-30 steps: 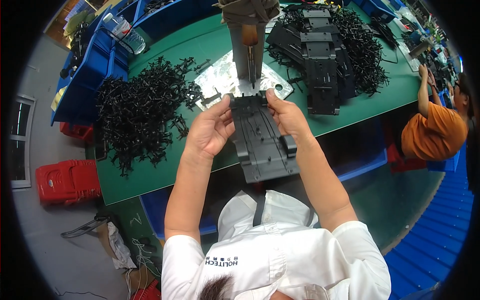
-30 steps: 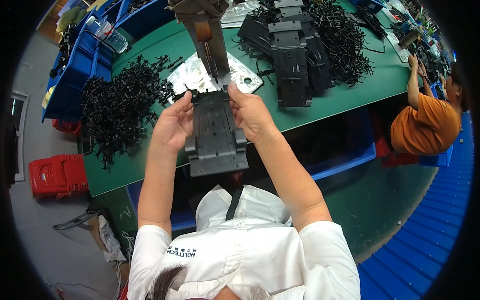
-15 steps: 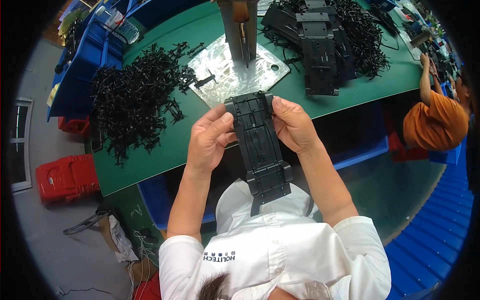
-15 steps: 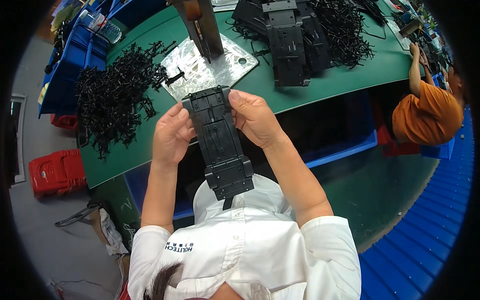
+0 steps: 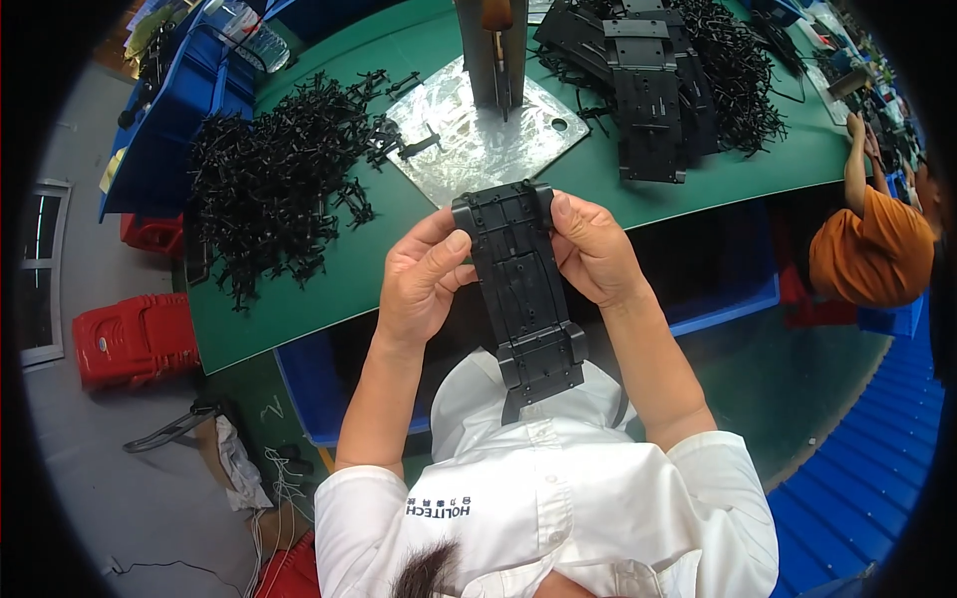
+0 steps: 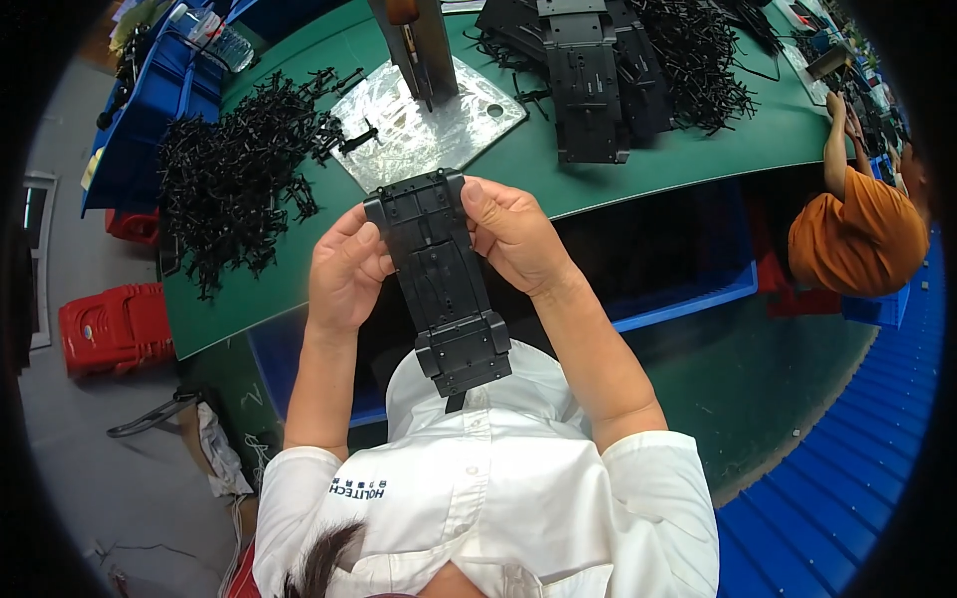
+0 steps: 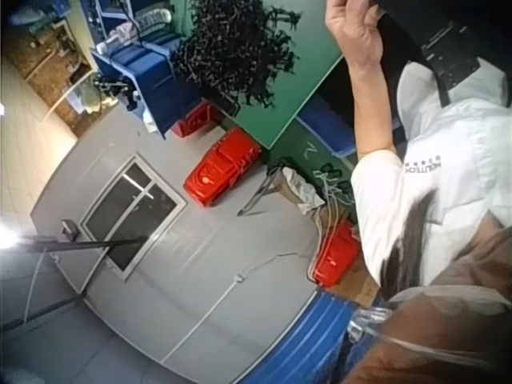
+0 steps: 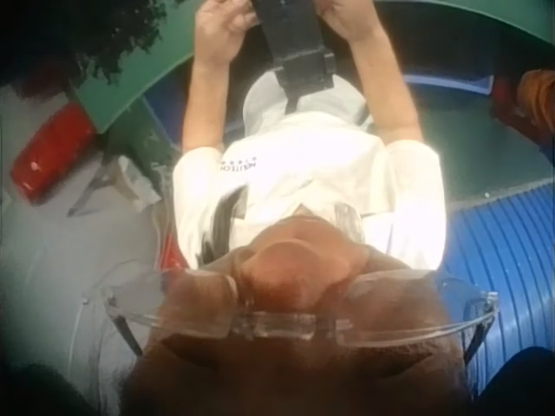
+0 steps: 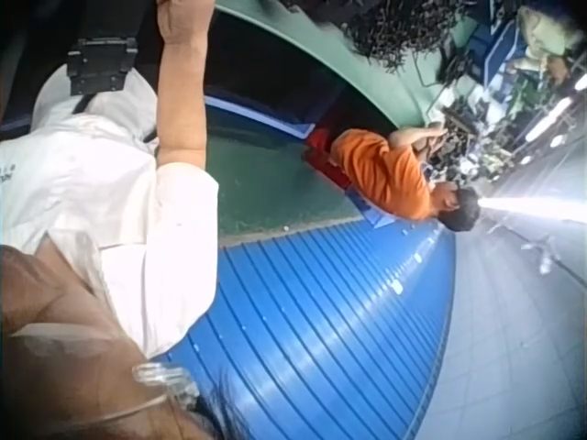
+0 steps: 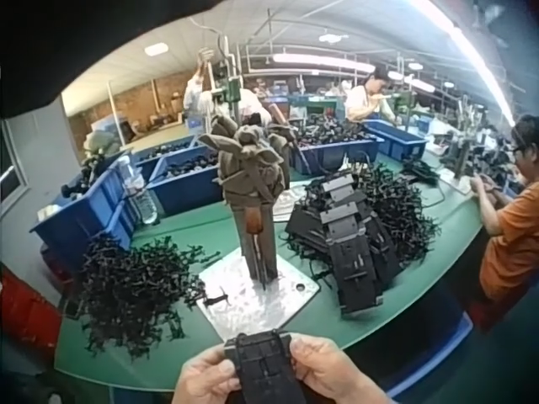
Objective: Assembling small black plastic components onto a base plate and using a press machine.
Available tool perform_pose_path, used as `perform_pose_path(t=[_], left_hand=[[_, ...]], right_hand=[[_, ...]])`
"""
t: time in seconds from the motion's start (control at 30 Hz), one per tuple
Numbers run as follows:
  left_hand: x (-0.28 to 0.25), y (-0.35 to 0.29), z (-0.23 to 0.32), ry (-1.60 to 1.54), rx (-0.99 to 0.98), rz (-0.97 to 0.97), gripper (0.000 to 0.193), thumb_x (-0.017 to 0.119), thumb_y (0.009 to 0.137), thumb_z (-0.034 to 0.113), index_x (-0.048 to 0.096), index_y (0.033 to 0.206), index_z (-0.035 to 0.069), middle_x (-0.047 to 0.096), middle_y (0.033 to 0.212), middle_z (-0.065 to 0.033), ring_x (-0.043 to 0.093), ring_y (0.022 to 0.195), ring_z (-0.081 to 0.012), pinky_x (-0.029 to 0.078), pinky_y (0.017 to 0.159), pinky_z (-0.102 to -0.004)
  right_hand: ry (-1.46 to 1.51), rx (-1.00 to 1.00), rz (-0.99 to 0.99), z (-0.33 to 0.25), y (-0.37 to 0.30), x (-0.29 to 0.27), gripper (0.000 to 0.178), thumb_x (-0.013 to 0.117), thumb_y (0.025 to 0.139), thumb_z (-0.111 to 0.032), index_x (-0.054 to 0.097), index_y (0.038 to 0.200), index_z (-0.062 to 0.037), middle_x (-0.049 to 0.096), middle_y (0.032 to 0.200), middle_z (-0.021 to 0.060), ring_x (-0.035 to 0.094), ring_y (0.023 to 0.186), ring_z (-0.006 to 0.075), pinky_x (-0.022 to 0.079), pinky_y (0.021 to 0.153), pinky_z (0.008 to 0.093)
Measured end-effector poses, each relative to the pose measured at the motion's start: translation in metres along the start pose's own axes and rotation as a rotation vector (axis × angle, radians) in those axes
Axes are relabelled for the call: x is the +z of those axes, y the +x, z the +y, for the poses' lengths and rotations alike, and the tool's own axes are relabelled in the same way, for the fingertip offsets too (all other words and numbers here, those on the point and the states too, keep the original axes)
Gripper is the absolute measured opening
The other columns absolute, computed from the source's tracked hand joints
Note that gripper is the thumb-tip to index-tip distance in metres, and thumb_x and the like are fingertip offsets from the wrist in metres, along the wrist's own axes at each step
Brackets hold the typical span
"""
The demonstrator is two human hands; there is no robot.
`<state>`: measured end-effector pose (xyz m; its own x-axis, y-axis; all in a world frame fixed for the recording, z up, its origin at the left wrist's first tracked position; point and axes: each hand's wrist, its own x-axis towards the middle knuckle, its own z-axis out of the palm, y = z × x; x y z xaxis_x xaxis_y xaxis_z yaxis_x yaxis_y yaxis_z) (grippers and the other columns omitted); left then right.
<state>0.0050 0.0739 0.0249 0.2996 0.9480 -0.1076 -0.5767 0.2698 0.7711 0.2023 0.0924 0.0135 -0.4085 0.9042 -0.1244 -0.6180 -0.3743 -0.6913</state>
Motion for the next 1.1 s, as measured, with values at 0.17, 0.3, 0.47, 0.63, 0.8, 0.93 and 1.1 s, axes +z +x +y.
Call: perform_pose_path(t=[0.17,0.3,0.47,0.63,0.8,0.93,1.1], left_hand=[[0.0,-0.001,-0.001,-0.016,0.008,-0.007,0.035,0.057,0.088,0.013,0.052,0.118,-0.003,0.062,0.104,-0.0091,0.062,0.088,-0.0128,0.054,0.073,-0.0268],[0.0,-0.002,-0.001,0.001,0.018,-0.001,0.035,0.057,0.088,0.013,0.051,0.119,-0.003,0.062,0.104,-0.0093,0.062,0.088,-0.0129,0.054,0.073,-0.027],[-0.002,-0.005,-0.001,-0.014,0.028,0.001,0.035,0.058,0.087,0.012,0.051,0.119,-0.003,0.062,0.104,-0.0096,0.062,0.088,-0.0131,0.055,0.073,-0.0276],[-0.002,-0.008,0.001,-0.013,0.026,0.02,0.035,0.058,0.087,0.013,0.051,0.118,-0.003,0.062,0.104,-0.0096,0.062,0.087,-0.0133,0.055,0.072,-0.0276],[0.0,-0.011,0.004,-0.006,0.022,0.045,0.035,0.058,0.087,0.013,0.051,0.118,-0.002,0.062,0.103,-0.0093,0.062,0.086,-0.0131,0.054,0.072,-0.0277],[-0.001,-0.012,0.004,0.012,0.026,0.054,0.035,0.058,0.087,0.014,0.052,0.118,-0.002,0.062,0.104,-0.0089,0.062,0.087,-0.013,0.054,0.072,-0.0279],[-0.001,-0.012,0.003,0.011,0.024,0.053,0.035,0.058,0.087,0.014,0.052,0.118,-0.002,0.062,0.103,-0.009,0.062,0.087,-0.013,0.054,0.072,-0.0279]], right_hand=[[-0.002,0.0,-0.003,-0.002,-0.001,0.004,0.036,0.046,0.095,-0.028,0.056,0.107,0.0036,0.063,0.088,0.0076,0.061,0.074,0.0102,0.052,0.065,0.0233],[-0.008,0.0,-0.031,-0.001,-0.002,0.003,0.039,0.047,0.094,-0.03,0.054,0.111,0.005,0.064,0.091,0.0087,0.061,0.075,0.0103,0.052,0.065,0.0226],[-0.015,0.012,-0.05,-0.001,-0.001,0.003,0.039,0.047,0.094,-0.03,0.055,0.11,0.005,0.064,0.09,0.0087,0.061,0.075,0.0104,0.052,0.065,0.0229],[-0.013,0.02,-0.048,0.001,0.001,0.004,0.037,0.046,0.095,-0.029,0.055,0.108,0.0047,0.063,0.089,0.0089,0.061,0.074,0.0106,0.053,0.065,0.0237],[0.014,0.025,-0.039,0.004,0.002,0.007,0.035,0.045,0.095,-0.028,0.054,0.107,0.0037,0.063,0.089,0.0079,0.061,0.074,0.0097,0.053,0.065,0.0225],[0.032,0.024,-0.024,0.005,0.004,0.009,0.035,0.045,0.095,-0.029,0.053,0.107,0.0031,0.062,0.089,0.0069,0.06,0.072,0.0084,0.052,0.064,0.0221],[0.002,0.027,-0.038,0.007,0.004,0.002,0.035,0.045,0.095,-0.028,0.053,0.109,0.0031,0.062,0.09,0.0066,0.06,0.072,0.0082,0.053,0.065,0.0223]])
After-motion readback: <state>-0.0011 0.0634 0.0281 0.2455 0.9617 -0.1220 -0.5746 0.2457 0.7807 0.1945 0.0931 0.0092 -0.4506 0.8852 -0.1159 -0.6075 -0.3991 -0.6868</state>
